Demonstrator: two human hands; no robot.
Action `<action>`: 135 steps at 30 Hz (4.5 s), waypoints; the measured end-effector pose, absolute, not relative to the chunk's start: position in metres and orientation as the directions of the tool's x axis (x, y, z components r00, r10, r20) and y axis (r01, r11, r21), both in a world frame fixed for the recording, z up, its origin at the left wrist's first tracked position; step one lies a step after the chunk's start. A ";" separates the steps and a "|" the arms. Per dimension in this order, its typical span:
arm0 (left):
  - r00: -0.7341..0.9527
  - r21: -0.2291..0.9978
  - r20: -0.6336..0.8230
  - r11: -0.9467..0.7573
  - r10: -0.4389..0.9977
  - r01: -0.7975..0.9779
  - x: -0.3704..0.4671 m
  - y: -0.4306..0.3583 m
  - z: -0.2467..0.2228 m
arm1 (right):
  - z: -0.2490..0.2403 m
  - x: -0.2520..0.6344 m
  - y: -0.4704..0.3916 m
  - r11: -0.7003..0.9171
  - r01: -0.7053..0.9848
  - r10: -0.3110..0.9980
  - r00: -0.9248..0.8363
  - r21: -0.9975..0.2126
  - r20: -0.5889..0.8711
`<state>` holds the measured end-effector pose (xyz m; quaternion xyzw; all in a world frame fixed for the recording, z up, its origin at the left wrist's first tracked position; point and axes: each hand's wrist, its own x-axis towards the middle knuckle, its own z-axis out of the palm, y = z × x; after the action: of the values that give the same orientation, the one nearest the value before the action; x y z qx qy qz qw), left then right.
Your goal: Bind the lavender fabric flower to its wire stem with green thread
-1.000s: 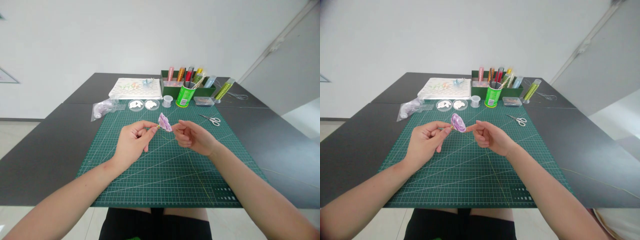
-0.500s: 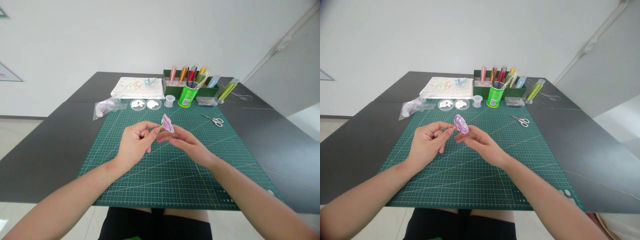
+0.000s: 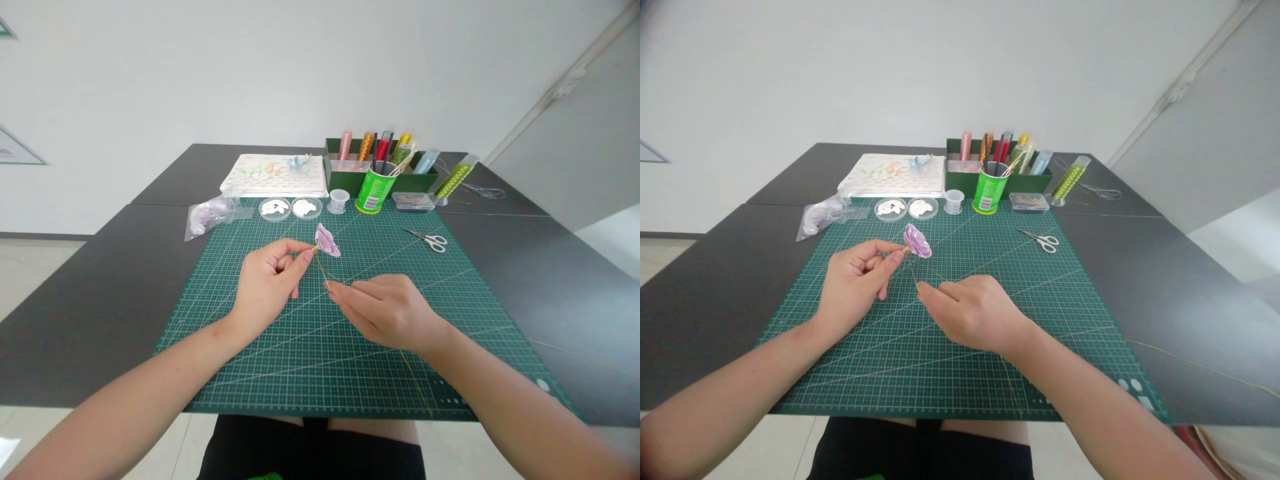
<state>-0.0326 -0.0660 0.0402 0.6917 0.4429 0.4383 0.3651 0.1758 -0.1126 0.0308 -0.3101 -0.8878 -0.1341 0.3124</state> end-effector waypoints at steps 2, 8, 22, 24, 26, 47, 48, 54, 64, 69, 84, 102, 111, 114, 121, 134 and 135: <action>0.237 0.877 0.293 -0.359 0.926 0.318 -0.032 -0.066 0.039 | 0.034 0.176 -0.114 0.793 0.607 0.440 -0.619 0.042 0.651; 0.410 0.733 0.256 -0.453 0.875 0.508 -0.031 -0.067 0.034 | 0.051 0.181 -0.118 0.837 0.468 0.503 -0.459 -0.283 0.732; 0.724 0.664 0.158 -0.615 0.671 0.425 -0.024 -0.083 0.031 | 0.046 0.190 -0.100 0.473 0.410 0.881 -0.207 -0.780 0.426; 0.737 0.656 0.192 -0.644 0.648 0.395 -0.024 -0.084 0.031 | 0.042 0.191 -0.095 0.435 0.406 0.900 -0.198 -0.804 0.387; 0.738 0.639 0.227 -0.669 0.636 0.380 -0.026 -0.085 0.032 | 0.038 0.192 -0.091 0.411 0.402 0.912 -0.192 -0.818 0.363; 0.368 0.515 0.548 -0.650 0.751 0.559 -0.040 -0.074 0.048 | 0.036 0.205 -0.082 0.285 0.321 0.770 -0.638 -0.903 0.016; 0.359 0.532 0.535 -0.635 0.765 0.560 -0.040 -0.073 0.048 | 0.038 0.206 -0.083 0.305 0.312 0.746 -0.665 -0.900 0.023; 0.392 0.495 0.496 -0.624 0.775 0.605 -0.039 -0.066 0.041 | 0.052 0.209 -0.093 0.343 0.182 0.669 -0.736 -0.922 0.104; 0.625 0.418 0.410 -0.746 0.664 0.519 -0.029 -0.072 0.022 | 0.060 0.207 -0.102 0.412 0.180 0.813 -0.515 -0.893 0.272; 0.690 0.466 0.380 -0.772 0.616 0.432 -0.026 -0.079 0.023 | 0.054 0.203 -0.100 0.385 0.196 0.891 -0.332 -0.902 0.309; 0.725 0.484 0.426 -0.813 0.542 0.324 -0.025 -0.083 0.028 | 0.035 0.201 -0.083 0.345 0.266 0.920 -0.284 -0.900 0.269; 0.428 0.300 0.774 -0.866 0.467 0.401 -0.034 -0.077 0.037 | 0.038 0.203 -0.081 0.187 0.142 0.802 -0.594 -0.972 0.067; 0.349 0.369 0.775 -0.826 0.526 0.425 -0.031 -0.083 0.028 | 0.041 0.199 -0.088 0.174 -0.035 0.755 -0.637 -0.984 0.156; 0.344 0.497 0.698 -0.770 0.629 0.399 -0.029 -0.086 0.031 | 0.040 0.199 -0.088 0.178 -0.017 0.761 -0.632 -0.984 0.149; 0.315 0.956 0.269 -0.291 0.910 0.022 -0.028 -0.072 0.035 | 0.029 0.206 -0.076 -0.090 -0.225 0.875 -0.484 -0.970 0.031; 0.298 0.976 0.218 -0.216 0.929 -0.038 -0.030 -0.066 0.034 | 0.012 0.195 -0.066 0.257 0.210 0.953 0.109 -0.943 0.284; 0.299 0.973 0.225 -0.228 0.927 -0.028 -0.030 -0.066 0.034 | 0.013 0.191 -0.070 0.270 0.127 0.962 -0.005 -0.954 0.272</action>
<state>-0.0297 -0.0656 0.0344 0.6263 0.3590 0.4706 0.5073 0.1909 -0.0702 0.0133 -0.4606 -0.5913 0.3908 0.5344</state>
